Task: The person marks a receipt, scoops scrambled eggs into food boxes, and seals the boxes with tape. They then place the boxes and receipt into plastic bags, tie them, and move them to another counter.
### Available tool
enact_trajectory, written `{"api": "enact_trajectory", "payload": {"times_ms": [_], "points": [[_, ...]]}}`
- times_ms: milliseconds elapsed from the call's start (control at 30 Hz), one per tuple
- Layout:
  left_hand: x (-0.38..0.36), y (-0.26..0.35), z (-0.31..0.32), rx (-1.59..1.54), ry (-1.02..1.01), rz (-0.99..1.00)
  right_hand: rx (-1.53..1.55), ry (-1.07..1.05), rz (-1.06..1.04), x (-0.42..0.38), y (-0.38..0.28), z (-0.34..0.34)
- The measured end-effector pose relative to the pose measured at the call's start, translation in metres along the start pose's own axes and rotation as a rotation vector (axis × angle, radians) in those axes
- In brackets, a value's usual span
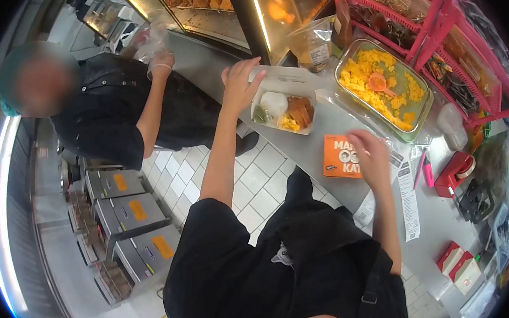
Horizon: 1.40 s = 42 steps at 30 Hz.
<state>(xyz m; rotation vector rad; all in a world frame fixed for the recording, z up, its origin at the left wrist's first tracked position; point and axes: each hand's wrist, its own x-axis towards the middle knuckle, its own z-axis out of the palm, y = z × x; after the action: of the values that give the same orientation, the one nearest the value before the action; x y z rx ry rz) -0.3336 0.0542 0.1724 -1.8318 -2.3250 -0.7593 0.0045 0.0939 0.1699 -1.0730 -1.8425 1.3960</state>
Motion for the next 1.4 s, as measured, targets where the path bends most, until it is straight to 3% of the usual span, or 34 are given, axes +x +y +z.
{"api": "enact_trajectory", "payload": {"times_ms": [33, 100, 200, 333, 400, 467, 533, 567, 633, 700, 733, 767, 800, 933, 1000, 1067, 1200, 1267, 1300, 1333, 1367, 1400], "points": [[0.004, -0.007, 0.001, -0.035, 0.010, 0.005, -0.044, -0.064, 0.029, 0.016, 0.001, 0.031], [0.013, -0.027, 0.008, -0.129, -0.052, 0.056, -0.458, -0.092, 0.113, 0.051, 0.031, 0.091], [0.024, -0.042, 0.016, -0.219, -0.137, 0.161, -0.553, -0.204, 0.231, 0.074, 0.076, 0.137], [0.023, -0.056, 0.016, -0.251, -0.130, 0.251, -0.601, -0.166, 0.325, 0.062, 0.057, 0.128], [0.022, -0.060, 0.016, -0.312, -0.102, 0.287, -0.304, -0.092, 0.279, 0.046, 0.052, 0.122], [0.021, -0.063, 0.019, -0.368, -0.078, 0.319, -0.337, -0.062, 0.263, 0.048, 0.055, 0.131], [0.019, -0.065, 0.027, -0.445, 0.120, 0.398, -0.420, -0.127, 0.435, 0.061, 0.055, 0.140], [0.007, -0.066, 0.026, -0.459, 0.116, 0.404, -0.425, -0.116, 0.445, 0.064, 0.053, 0.143], [-0.031, -0.067, 0.017, -0.278, 0.377, 0.339, -0.310, -0.021, 0.494, 0.073, 0.050, 0.143], [-0.054, -0.066, 0.014, -0.249, 0.023, 0.381, -0.322, 0.004, 0.526, 0.071, 0.057, 0.147], [-0.066, -0.070, 0.019, -0.260, 0.019, 0.383, -0.330, 0.012, 0.550, 0.069, 0.059, 0.148], [-0.079, -0.075, 0.029, -0.208, -0.177, 0.402, -0.335, 0.015, 0.558, 0.066, 0.058, 0.147], [-0.089, -0.082, 0.039, -0.152, -0.369, 0.419, -0.391, 0.064, 0.494, 0.063, 0.057, 0.147], [-0.076, -0.109, 0.055, -0.302, -0.610, 0.515, -0.440, 0.161, 0.406, 0.053, 0.032, 0.130], [-0.056, -0.114, 0.047, -0.370, -0.707, 0.463, -0.389, 0.178, 0.423, 0.047, 0.021, 0.118], [-0.036, -0.122, 0.039, -0.579, -1.004, 0.253, -0.338, 0.196, 0.427, 0.044, 0.012, 0.107], [-0.013, -0.119, 0.027, -0.598, -0.978, 0.152, -0.182, 0.238, 0.398, 0.045, -0.011, 0.098], [-0.017, -0.095, 0.034, -0.673, -0.376, 0.194, -0.100, 0.418, 0.216, 0.046, -0.019, 0.101], [-0.022, -0.085, 0.043, -0.670, -0.374, 0.184, -0.112, 0.447, 0.150, 0.048, -0.032, 0.103], [-0.029, -0.075, 0.055, -0.385, -0.430, 0.420, -0.110, 0.433, 0.149, 0.051, -0.041, 0.106], [-0.034, -0.071, 0.063, -0.086, -0.478, 0.645, -0.252, 0.463, -0.024, 0.056, -0.048, 0.110], [-0.040, -0.069, 0.061, -0.073, -0.468, 0.634, -0.391, 0.498, -0.207, 0.063, -0.053, 0.114]]}}
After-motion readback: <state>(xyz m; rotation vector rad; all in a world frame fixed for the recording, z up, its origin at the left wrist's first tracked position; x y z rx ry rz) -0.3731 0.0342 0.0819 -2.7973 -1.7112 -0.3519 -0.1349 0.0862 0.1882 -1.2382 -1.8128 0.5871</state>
